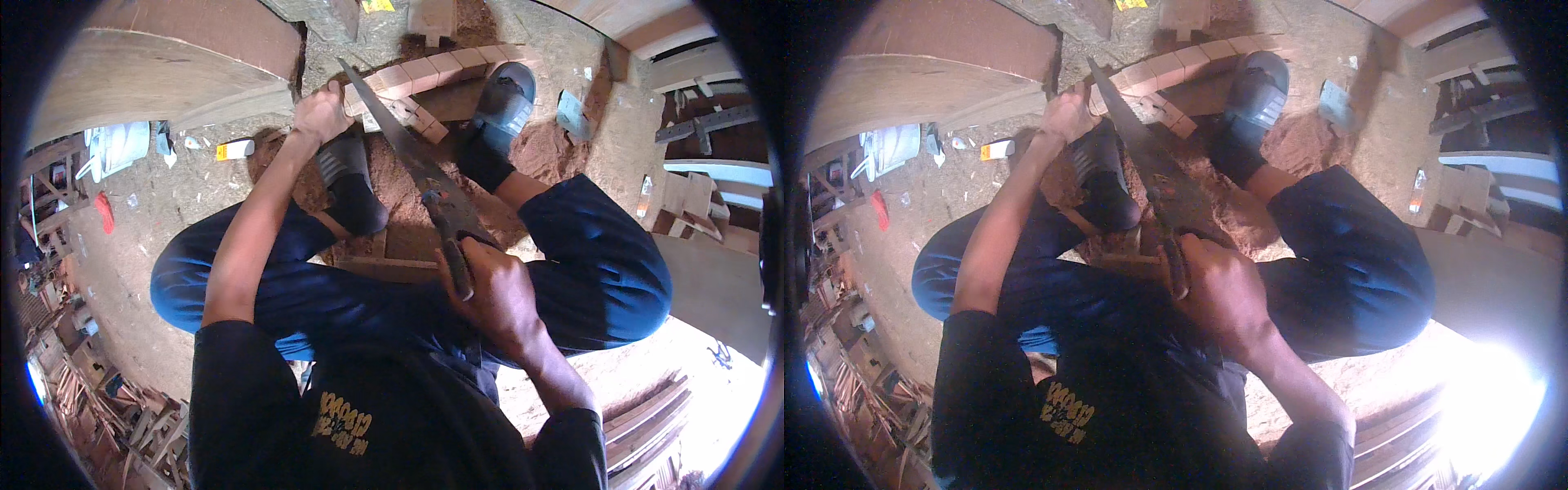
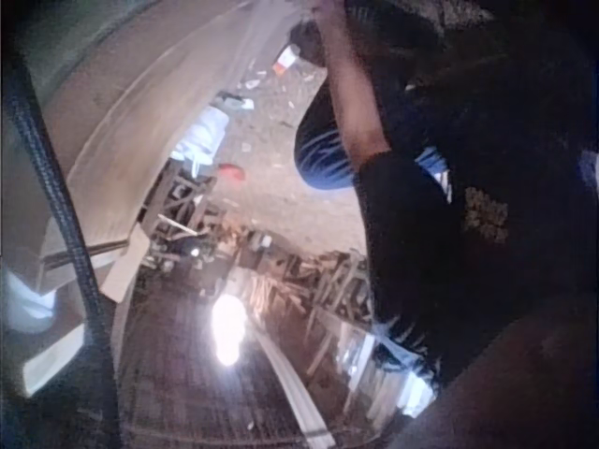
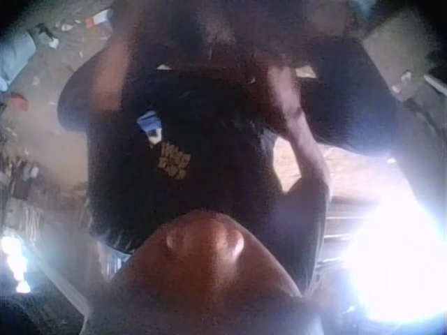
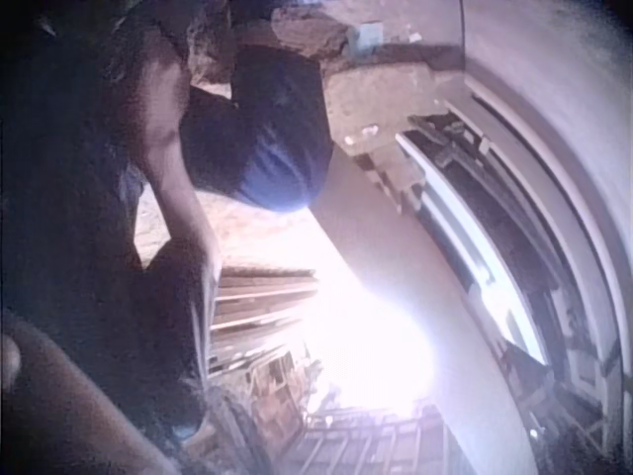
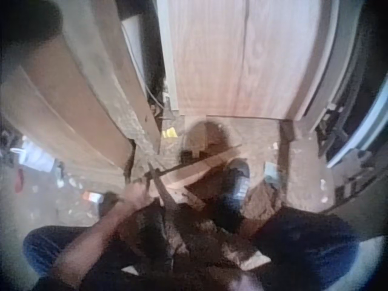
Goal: The person sands a small wooden plank with sandpaper and then uses a hand saw to cut it. The person is sitting on the floor in a workshop environment.
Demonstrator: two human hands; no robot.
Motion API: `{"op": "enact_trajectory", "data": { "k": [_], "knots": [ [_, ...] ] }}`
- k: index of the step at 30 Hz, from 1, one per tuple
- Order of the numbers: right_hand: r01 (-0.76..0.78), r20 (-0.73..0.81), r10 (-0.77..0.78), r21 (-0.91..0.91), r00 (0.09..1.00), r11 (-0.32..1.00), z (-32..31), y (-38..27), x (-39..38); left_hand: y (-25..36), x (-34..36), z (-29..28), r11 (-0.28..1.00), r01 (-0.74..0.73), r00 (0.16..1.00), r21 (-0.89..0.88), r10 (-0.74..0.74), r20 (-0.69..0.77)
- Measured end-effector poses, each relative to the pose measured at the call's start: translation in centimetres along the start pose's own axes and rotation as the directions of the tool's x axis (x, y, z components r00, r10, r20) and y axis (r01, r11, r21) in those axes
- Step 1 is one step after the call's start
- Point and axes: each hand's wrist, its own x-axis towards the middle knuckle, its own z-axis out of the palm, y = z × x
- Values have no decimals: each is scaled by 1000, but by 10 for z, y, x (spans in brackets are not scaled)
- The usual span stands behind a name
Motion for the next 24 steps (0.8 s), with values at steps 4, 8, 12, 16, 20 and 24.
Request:
{"op": "enact_trajectory", "data": {
  "k": [4,8,12,16,20,24],
  "knots": [
    [9,1,-9,39,1000,999,8,11,0,4,2,0,999,-40,999,28,40,-22],
    [12,3,-12,8,1000,1000,24,16,-5,-3,4,7,998,-53,998,28,53,-29],
    [15,69,-13,-24,998,1000,14,15,-19,8,-3,-6,997,-42,998,66,40,38],
    [28,76,-25,-43,997,999,11,13,-14,2,3,2,997,-57,995,46,61,-80],
    [67,75,-62,-57,995,996,-1,16,-28,0,3,4,1000,-15,999,16,15,36],
    [101,80,-95,-79,992,992,3,28,-19,-1,0,5,999,-26,999,25,26,-31]
  ]
}}
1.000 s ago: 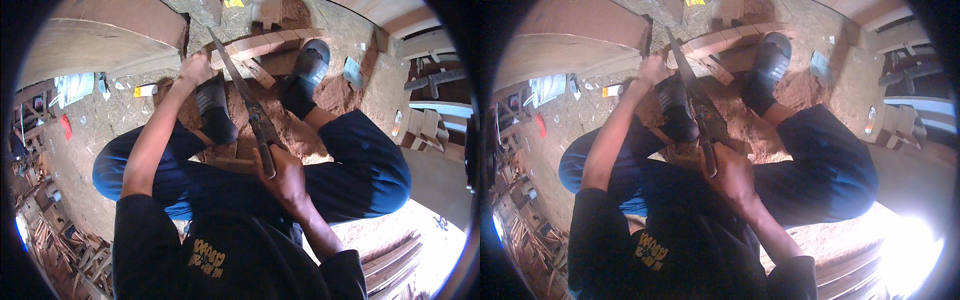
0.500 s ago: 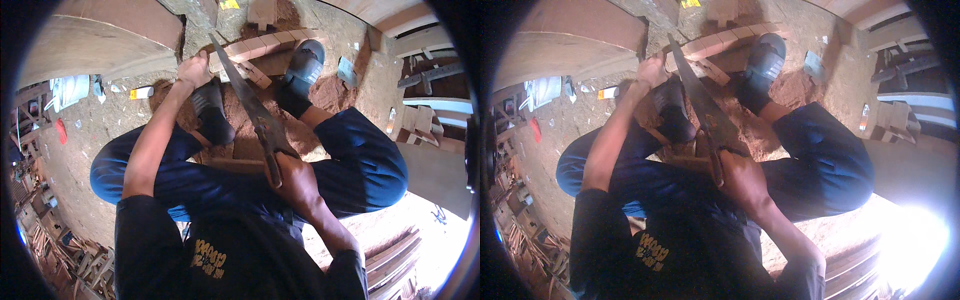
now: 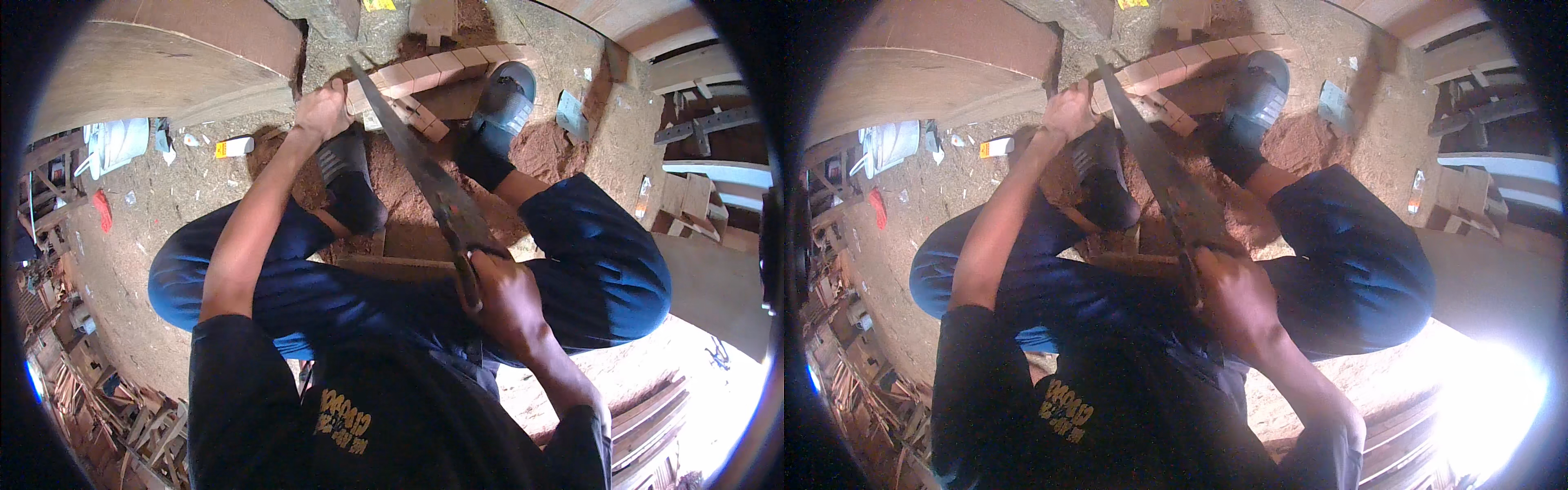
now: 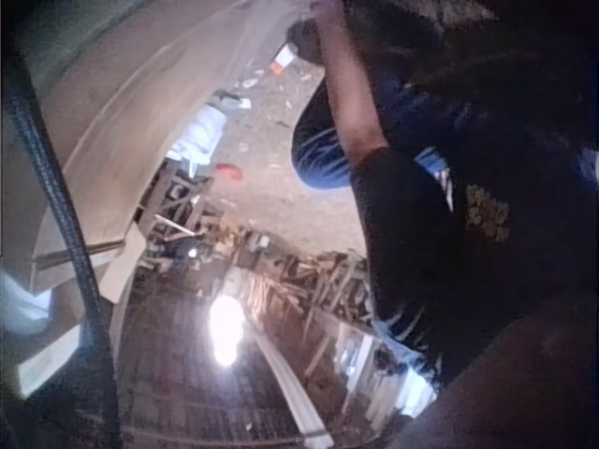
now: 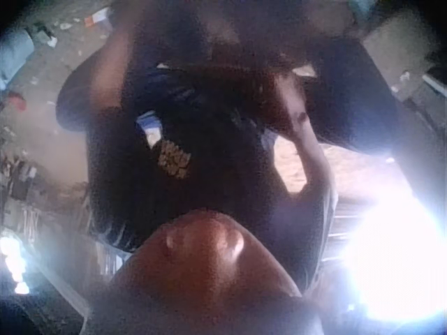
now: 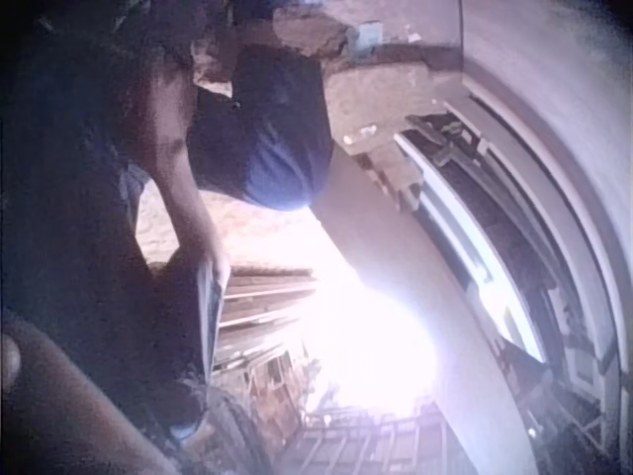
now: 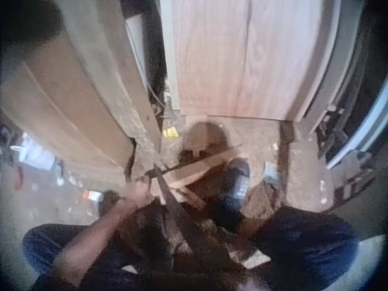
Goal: The person sands a small wooden plank with sandpaper and then uses a hand saw to cut it. The person is sitting on the floor in a workshop environment.
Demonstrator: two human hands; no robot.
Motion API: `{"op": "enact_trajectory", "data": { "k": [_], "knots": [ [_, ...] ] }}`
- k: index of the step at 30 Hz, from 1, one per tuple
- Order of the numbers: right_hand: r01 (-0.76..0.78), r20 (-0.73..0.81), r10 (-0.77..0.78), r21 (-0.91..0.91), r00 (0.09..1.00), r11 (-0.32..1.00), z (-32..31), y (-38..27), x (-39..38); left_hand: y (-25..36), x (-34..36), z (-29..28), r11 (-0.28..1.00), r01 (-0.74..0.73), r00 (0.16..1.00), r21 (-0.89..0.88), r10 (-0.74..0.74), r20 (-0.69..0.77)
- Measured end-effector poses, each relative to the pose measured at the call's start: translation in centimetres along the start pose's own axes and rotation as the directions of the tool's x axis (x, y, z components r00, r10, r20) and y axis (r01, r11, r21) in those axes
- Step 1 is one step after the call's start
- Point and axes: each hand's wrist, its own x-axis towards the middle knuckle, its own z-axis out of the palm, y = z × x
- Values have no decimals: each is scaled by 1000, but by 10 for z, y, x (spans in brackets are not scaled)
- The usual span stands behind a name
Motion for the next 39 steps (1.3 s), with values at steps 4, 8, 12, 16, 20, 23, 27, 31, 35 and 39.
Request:
{"op": "enact_trajectory", "data": {
  "k": [4,8,12,16,20,23,27,31,35,39],
  "knots": [
    [31,-80,-29,23,996,999,5,-3,37,12,-2,-4,999,-8,999,-33,9,36],
    [-84,69,91,-96,993,992,-1,-2,4,8,-4,-6,1000,6,999,-19,-5,53],
    [-35,-9,34,-52,999,998,6,-3,19,14,5,-13,1000,-18,998,14,17,65],
    [-23,-12,23,-22,1000,999,-7,-7,7,6,1,-10,998,-35,996,48,31,81],
    [-17,24,19,-81,1000,997,-14,-3,8,2,9,-10,1000,1,999,27,-2,38],
    [-10,-28,7,-90,1000,996,-6,-6,14,8,14,-12,999,16,994,37,-20,107],
    [21,13,-20,-92,1000,996,-11,-3,-3,-5,14,-13,998,2,998,67,-6,58],
    [-30,53,35,-96,998,995,-19,-9,-2,-1,5,-16,999,18,995,44,-23,100],
    [-7,-60,4,-61,998,998,-10,-1,32,9,13,-14,999,-33,994,30,30,105],
    [1,4,-1,-10,1000,1000,-22,10,-2,-6,9,-10,998,-11,999,54,8,45]
  ]
}}
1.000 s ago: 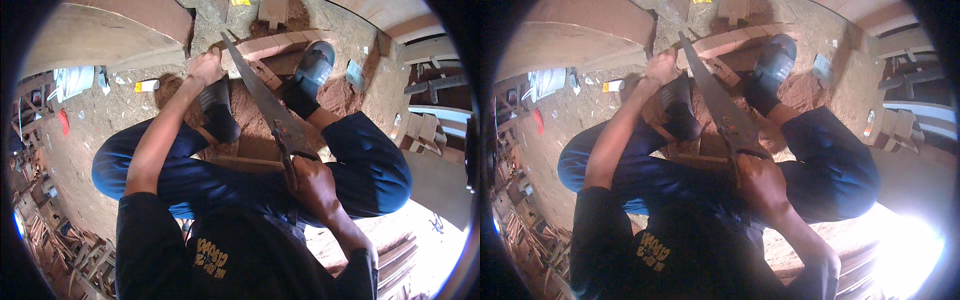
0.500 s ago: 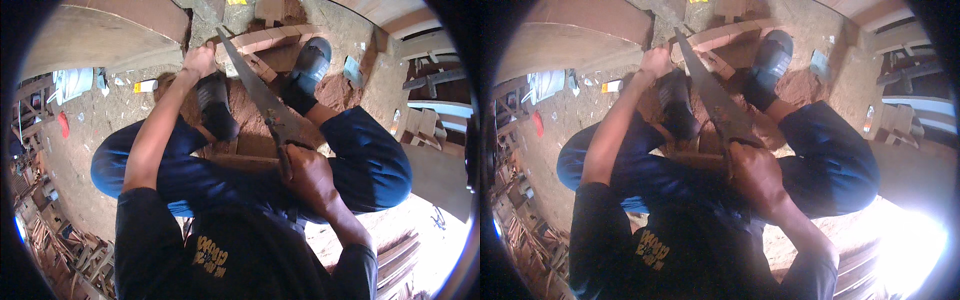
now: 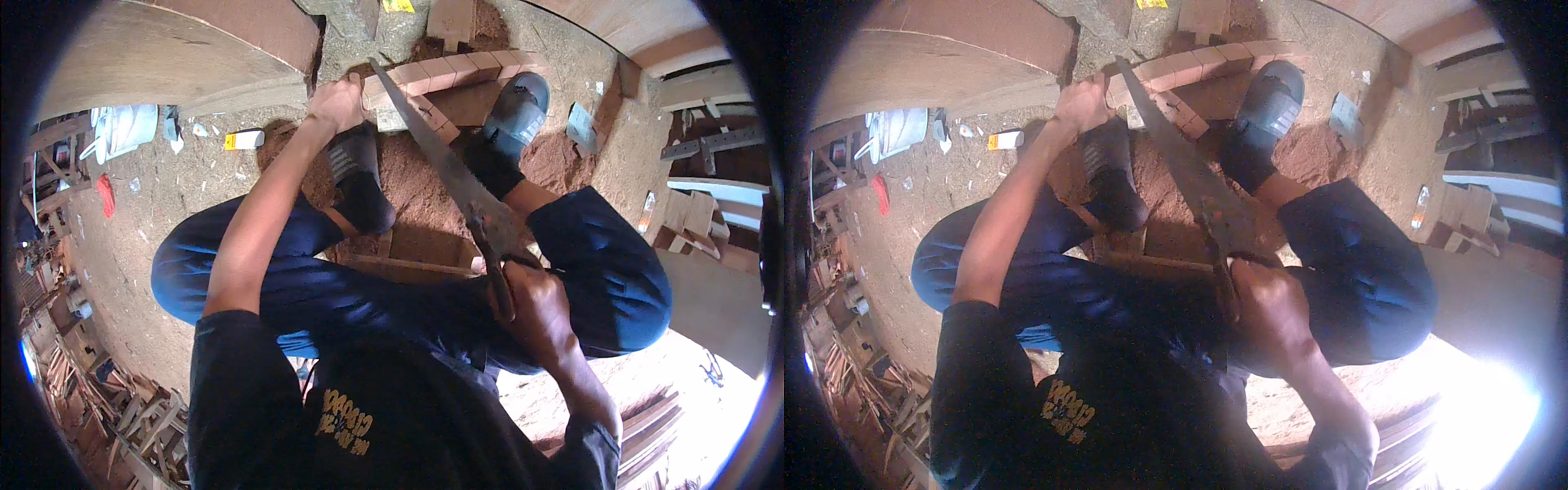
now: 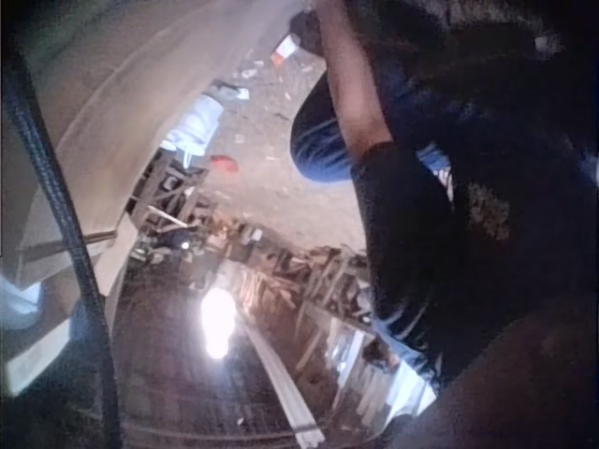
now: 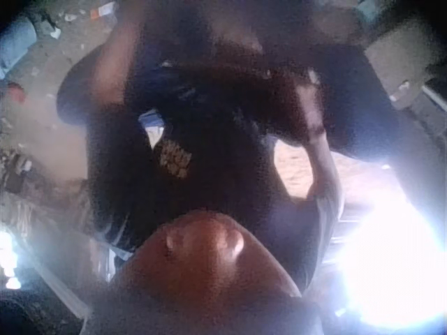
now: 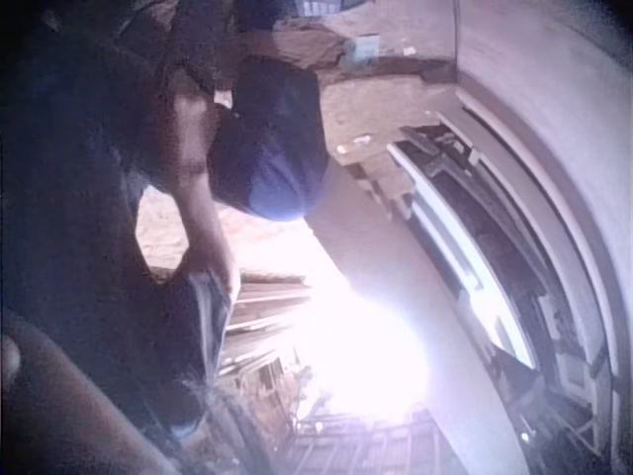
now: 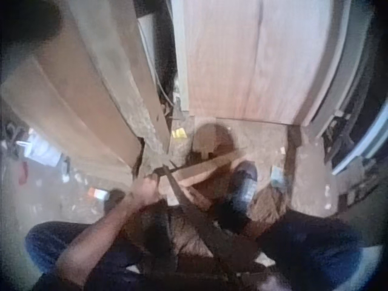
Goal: The person sands a small wooden plank with sandpaper and then uses a hand saw to cut it. The person is sitting on the floor in a workshop environment.
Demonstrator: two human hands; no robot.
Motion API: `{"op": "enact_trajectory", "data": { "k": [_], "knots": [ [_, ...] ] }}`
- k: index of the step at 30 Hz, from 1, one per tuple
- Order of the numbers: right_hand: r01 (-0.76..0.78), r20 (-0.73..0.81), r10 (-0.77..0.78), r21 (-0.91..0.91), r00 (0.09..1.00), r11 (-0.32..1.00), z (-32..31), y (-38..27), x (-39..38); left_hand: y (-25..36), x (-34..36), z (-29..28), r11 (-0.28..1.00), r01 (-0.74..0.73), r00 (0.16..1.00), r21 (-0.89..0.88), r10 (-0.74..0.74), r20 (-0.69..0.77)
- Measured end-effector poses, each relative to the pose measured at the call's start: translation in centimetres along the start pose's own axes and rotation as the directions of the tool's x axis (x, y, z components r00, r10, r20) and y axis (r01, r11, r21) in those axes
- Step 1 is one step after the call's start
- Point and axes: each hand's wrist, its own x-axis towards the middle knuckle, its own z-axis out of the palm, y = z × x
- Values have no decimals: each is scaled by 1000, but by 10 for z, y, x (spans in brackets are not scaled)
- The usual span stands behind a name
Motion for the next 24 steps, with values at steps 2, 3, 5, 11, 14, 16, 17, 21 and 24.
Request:
{"op": "enact_trajectory", "data": {
  "k": [2,3,5,11,14,16,17,21,24],
  "knots": [
    [-5,7,6,-53,1000,999,3,-4,6,6,2,0,1000,-16,1000,-4,16,2],
    [-7,10,8,-79,1000,997,7,-8,11,6,5,-3,1000,-23,1000,-12,23,7],
    [-19,-18,18,-75,1000,997,15,-9,17,10,8,-5,999,-37,999,-17,38,26],
    [-30,10,30,33,1000,999,-15,-13,0,3,2,-7,1000,-18,1000,-24,19,20],
    [-32,-44,31,-12,999,999,5,-23,20,8,4,-13,1000,-12,999,-27,13,30],
    [-32,-19,31,-53,999,998,21,-17,36,10,8,-14,999,3,998,-46,0,59],
    [-42,-42,41,-24,998,999,20,-16,36,9,9,-16,999,-5,998,-33,7,57],
    [-73,-4,73,19,997,997,-3,-10,12,9,3,-16,1000,-4,998,-18,6,62],
    [-64,36,65,-20,997,998,-13,-13,12,9,-4,-16,999,25,996,-23,-23,81]
  ]
}}
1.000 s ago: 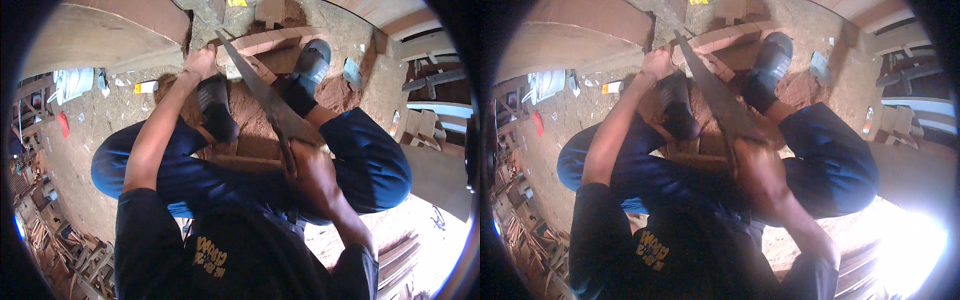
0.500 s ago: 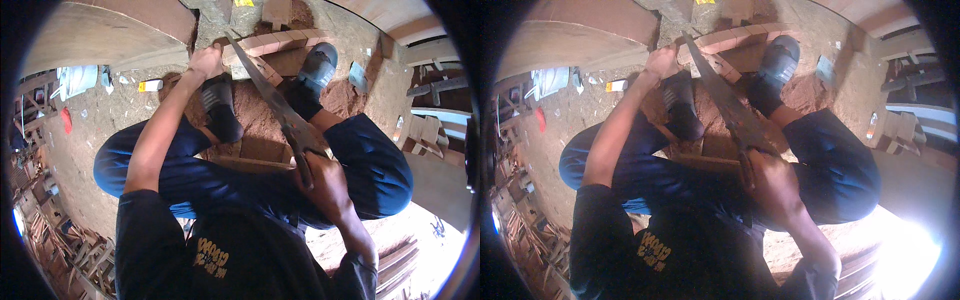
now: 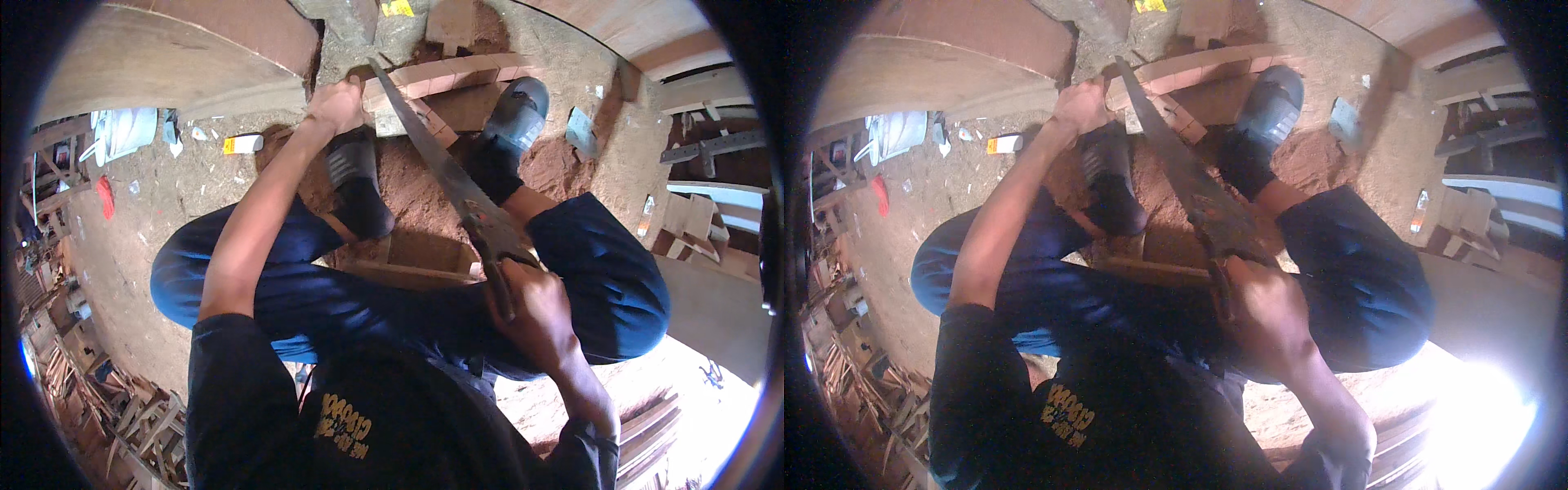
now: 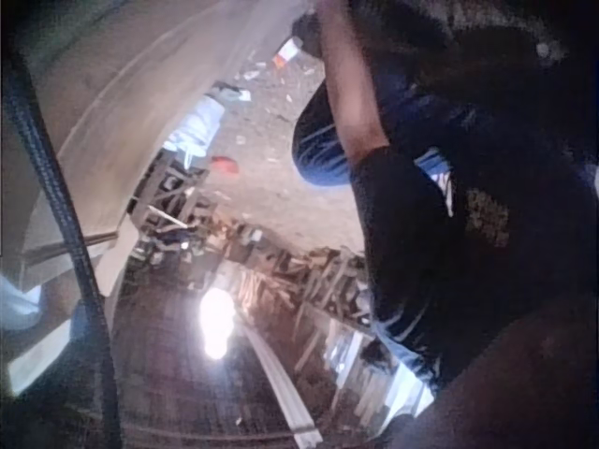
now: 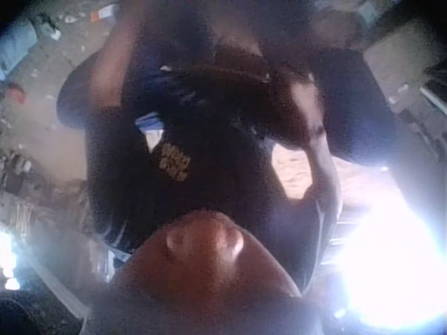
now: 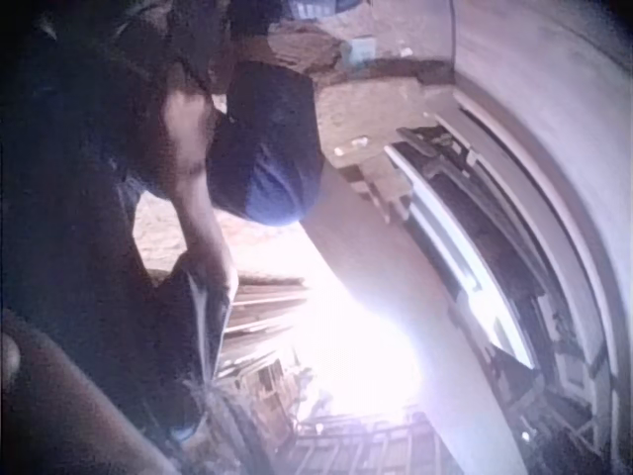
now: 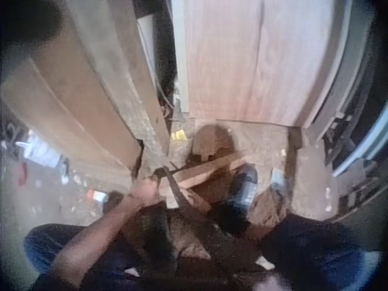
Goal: The person sands a small wooden plank with sandpaper and then uses a hand saw to cut it. The person is sitting on the floor in a workshop environment.
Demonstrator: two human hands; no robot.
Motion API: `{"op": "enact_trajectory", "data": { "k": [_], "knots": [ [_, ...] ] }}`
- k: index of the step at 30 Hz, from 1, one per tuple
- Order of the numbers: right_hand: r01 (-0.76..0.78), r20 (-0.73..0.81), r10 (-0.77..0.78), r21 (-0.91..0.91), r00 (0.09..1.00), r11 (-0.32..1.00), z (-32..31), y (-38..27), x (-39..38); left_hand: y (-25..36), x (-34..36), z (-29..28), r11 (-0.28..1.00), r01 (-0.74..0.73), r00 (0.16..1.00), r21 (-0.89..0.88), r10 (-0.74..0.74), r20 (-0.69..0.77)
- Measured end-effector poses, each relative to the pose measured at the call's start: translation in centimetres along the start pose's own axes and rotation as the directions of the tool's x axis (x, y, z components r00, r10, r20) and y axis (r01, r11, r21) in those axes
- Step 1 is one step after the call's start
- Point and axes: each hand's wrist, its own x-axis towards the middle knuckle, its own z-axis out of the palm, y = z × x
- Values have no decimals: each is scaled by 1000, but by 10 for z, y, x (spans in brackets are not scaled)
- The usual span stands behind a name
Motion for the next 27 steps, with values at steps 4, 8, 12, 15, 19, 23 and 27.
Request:
{"op": "enact_trajectory", "data": {
  "k": [4,8,12,15,19,23,27],
  "knots": [
    [52,-71,-52,-13,996,999,10,14,26,6,12,0,998,-52,998,-25,51,-25],
    [-23,-15,24,60,1000,998,-10,0,1,6,4,-5,1000,1,999,4,-1,49],
    [-21,-59,27,92,998,996,-6,8,4,6,7,-12,1000,-4,999,-3,4,44],
    [-66,-65,81,210,995,976,-4,-3,2,-1,8,-32,995,-48,999,87,48,-1],
    [-15,-141,71,364,987,931,8,-15,-17,5,2,-82,953,-142,984,269,166,-69],
    [-120,-103,201,519,974,846,-4,-34,-38,10,-1,-106,932,-162,971,324,208,-114],
    [-58,-144,142,472,979,880,-6,-25,-54,16,-3,-110,907,-186,955,377,258,-148]
  ]
}}
